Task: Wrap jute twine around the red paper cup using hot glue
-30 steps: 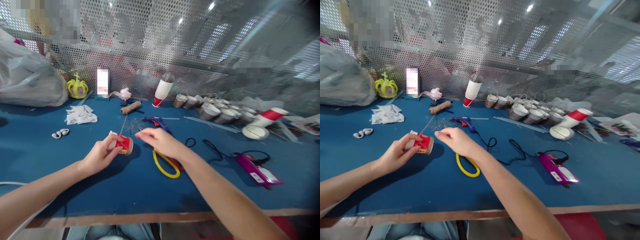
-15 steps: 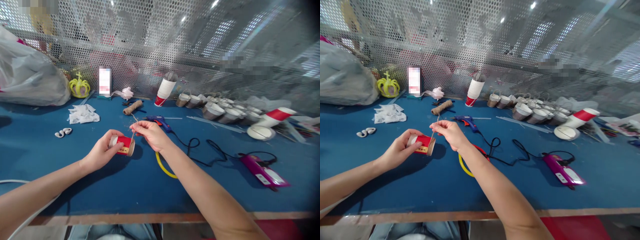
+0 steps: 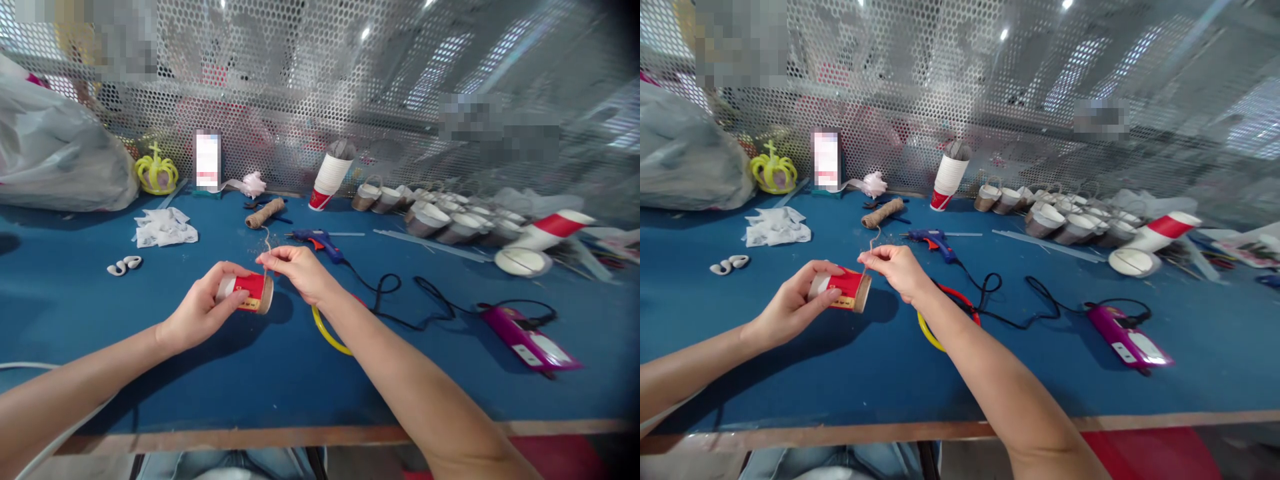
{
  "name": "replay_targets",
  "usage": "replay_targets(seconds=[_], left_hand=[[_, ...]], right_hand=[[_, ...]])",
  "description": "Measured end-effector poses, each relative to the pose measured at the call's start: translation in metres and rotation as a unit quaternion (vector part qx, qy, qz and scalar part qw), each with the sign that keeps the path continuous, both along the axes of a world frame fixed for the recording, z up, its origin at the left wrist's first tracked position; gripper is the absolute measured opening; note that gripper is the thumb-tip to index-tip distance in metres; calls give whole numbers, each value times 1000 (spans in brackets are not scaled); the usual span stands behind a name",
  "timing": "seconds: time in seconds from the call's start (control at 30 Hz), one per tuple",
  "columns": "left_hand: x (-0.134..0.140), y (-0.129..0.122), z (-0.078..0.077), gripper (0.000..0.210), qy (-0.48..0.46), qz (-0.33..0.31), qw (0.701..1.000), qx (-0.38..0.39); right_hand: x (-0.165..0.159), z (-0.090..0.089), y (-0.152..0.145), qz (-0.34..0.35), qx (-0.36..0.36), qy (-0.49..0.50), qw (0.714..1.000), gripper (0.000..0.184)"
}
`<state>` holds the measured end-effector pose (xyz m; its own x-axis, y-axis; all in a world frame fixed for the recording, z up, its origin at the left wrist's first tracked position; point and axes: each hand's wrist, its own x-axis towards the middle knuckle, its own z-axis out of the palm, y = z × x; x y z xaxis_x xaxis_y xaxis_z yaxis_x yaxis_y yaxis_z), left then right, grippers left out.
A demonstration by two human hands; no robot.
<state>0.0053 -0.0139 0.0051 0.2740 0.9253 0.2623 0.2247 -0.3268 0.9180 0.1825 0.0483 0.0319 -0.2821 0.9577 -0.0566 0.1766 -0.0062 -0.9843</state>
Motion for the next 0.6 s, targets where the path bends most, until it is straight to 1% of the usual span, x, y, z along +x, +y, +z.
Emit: replay_targets(seconds=[0.27, 0.4, 0.6], left_hand=[[-1, -1, -1, 20, 21, -1, 999, 47], [-3, -2, -2, 20, 14, -14, 999, 46], [-2, -1, -2, 17, 6, -8, 998, 59]], right_hand=[[-2, -1, -2, 11, -26, 17, 999, 20], [-4, 0, -4, 12, -53, 36, 998, 22], [-5, -6, -5, 21, -77, 45, 996, 24]])
